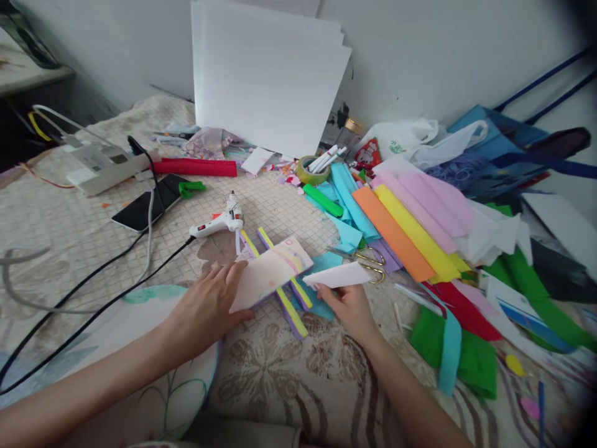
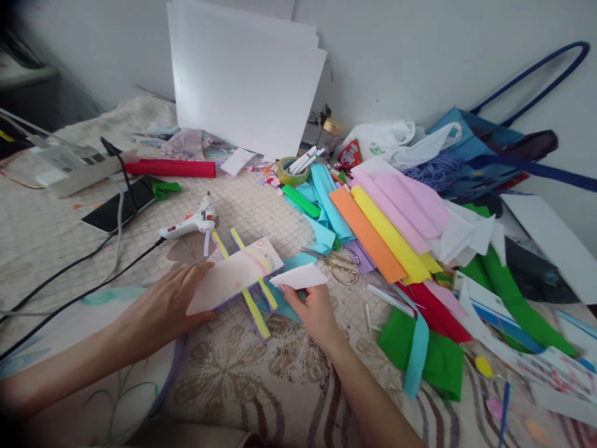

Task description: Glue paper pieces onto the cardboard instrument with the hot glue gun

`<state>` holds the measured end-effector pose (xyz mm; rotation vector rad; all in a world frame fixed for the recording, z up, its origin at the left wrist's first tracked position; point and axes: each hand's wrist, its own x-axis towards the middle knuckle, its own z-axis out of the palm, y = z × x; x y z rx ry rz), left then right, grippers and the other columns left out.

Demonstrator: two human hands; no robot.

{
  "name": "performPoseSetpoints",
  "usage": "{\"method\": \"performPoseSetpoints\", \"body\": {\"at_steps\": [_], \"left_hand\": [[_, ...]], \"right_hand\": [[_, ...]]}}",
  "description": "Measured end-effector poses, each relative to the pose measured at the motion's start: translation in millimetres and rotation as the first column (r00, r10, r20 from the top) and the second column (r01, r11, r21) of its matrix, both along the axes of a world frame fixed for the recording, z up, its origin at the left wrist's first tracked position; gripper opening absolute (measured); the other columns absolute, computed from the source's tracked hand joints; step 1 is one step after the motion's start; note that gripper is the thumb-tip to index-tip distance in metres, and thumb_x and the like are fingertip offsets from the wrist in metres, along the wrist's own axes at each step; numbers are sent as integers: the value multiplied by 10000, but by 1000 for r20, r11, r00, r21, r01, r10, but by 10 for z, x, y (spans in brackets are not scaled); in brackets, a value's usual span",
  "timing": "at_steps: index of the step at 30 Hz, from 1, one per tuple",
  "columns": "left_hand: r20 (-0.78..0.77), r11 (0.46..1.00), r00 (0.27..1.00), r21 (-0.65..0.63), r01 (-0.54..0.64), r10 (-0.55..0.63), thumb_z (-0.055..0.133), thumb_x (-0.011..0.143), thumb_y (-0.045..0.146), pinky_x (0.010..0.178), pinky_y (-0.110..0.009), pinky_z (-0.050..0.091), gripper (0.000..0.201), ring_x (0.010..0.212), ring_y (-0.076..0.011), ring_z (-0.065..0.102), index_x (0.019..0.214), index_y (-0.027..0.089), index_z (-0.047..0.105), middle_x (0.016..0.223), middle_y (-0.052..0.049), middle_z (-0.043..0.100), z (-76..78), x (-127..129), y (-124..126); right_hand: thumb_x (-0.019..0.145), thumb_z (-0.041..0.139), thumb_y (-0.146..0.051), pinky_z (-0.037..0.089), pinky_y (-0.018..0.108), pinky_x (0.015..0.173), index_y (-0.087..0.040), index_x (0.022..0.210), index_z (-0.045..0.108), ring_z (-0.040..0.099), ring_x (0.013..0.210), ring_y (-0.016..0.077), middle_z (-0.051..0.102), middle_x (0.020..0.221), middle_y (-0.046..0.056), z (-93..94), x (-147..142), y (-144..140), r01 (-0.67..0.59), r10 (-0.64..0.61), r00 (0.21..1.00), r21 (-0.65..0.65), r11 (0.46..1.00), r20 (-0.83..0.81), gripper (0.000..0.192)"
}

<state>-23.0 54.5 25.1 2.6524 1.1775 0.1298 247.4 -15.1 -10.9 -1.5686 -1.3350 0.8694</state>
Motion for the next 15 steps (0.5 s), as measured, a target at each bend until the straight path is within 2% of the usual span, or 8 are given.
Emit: {"method": "performPoseSetpoints", "body": {"at_steps": [2,6,12,15], "left_hand": [[7,1000,1000,15,10,-11,668,757,402,914,-487,450,675,1089,-354,547,1276,108,351,1229,-209,555,-11,-1,5],[18,1000,1000,21,18,-18,665,765,398,906,-484,452,675,1079,-346,550,1281,108,342,1208,-202,563,-36,-4,20],[20,1000,1000,15,19,-19,659,771,390,875,-484,468,661,1042,-342,561,1276,98,349,1171,-203,579,-43,-17,16],[13,1000,1000,19,17,-17,669,764,389,882,-477,465,672,1049,-341,557,1276,101,343,1182,-196,572,-36,-17,11]], "right_hand": [[833,605,-343,526,317,651,-207,854,712,645,697,207,689,723,50,-31,-34,13,-19,16,998,41,999,59,174],[845,591,-310,522,327,702,-226,953,699,653,758,213,707,872,57,-41,-88,40,-48,41,993,63,997,115,174],[863,566,-296,508,348,778,-235,954,699,654,796,221,700,794,36,-3,-127,53,-52,37,985,89,995,166,172],[859,571,-298,513,354,788,-226,932,704,661,809,224,715,833,48,-36,-125,53,-24,6,985,100,995,174,168]]}}
